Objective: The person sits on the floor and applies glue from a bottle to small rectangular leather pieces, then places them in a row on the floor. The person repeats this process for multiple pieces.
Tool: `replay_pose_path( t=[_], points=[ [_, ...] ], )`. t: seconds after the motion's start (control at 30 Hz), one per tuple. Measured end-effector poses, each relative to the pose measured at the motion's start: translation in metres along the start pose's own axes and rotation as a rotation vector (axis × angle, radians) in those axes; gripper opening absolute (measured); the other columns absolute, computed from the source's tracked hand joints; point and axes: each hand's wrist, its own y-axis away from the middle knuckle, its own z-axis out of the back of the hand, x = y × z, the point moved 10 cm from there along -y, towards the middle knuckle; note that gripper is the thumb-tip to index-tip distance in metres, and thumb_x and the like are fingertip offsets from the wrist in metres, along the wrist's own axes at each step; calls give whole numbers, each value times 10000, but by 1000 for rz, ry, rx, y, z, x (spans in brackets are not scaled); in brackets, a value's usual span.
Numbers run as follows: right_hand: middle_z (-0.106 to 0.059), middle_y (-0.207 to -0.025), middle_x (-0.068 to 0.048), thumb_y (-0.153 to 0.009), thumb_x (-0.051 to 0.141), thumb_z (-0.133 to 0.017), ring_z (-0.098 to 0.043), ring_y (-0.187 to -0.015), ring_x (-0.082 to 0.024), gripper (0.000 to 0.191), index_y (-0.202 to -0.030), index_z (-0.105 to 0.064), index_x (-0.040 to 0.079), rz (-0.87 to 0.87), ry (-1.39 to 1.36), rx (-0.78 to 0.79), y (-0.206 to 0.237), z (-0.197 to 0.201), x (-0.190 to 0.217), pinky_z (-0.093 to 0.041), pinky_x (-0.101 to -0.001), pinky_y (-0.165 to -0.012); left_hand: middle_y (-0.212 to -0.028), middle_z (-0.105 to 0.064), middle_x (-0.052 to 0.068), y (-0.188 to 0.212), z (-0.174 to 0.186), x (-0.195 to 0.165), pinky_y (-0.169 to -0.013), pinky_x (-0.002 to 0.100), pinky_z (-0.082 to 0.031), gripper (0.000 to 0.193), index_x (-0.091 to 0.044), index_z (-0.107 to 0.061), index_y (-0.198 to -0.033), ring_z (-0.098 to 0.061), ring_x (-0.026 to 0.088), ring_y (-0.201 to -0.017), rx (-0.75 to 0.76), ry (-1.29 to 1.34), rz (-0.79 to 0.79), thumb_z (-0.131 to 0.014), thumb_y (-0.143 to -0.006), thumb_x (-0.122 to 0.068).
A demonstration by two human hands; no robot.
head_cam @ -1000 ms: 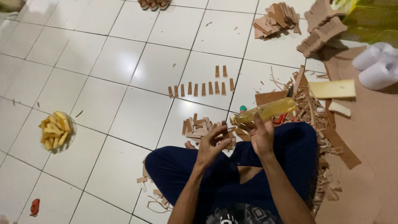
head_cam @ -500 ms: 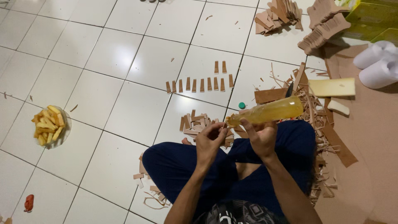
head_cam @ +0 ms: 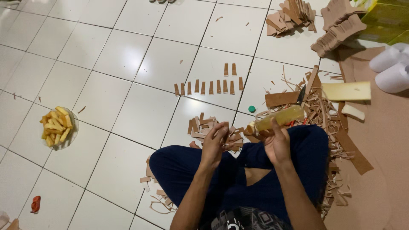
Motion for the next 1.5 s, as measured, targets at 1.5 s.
replay_pose_path(
  t=[1.5],
  points=[
    [-707, -1155, -134, -939, 57, -769, -724, -991, -184, 354, -1227, -580, -23, 549, 717, -41, 24, -54, 49, -615, -245, -816, -1094, -782, 144, 20, -45, -39, -861, 269, -630, 310, 22, -728, -1213, -768, 174, -972, -73, -448, -440, -728, -927, -98]
  ],
)
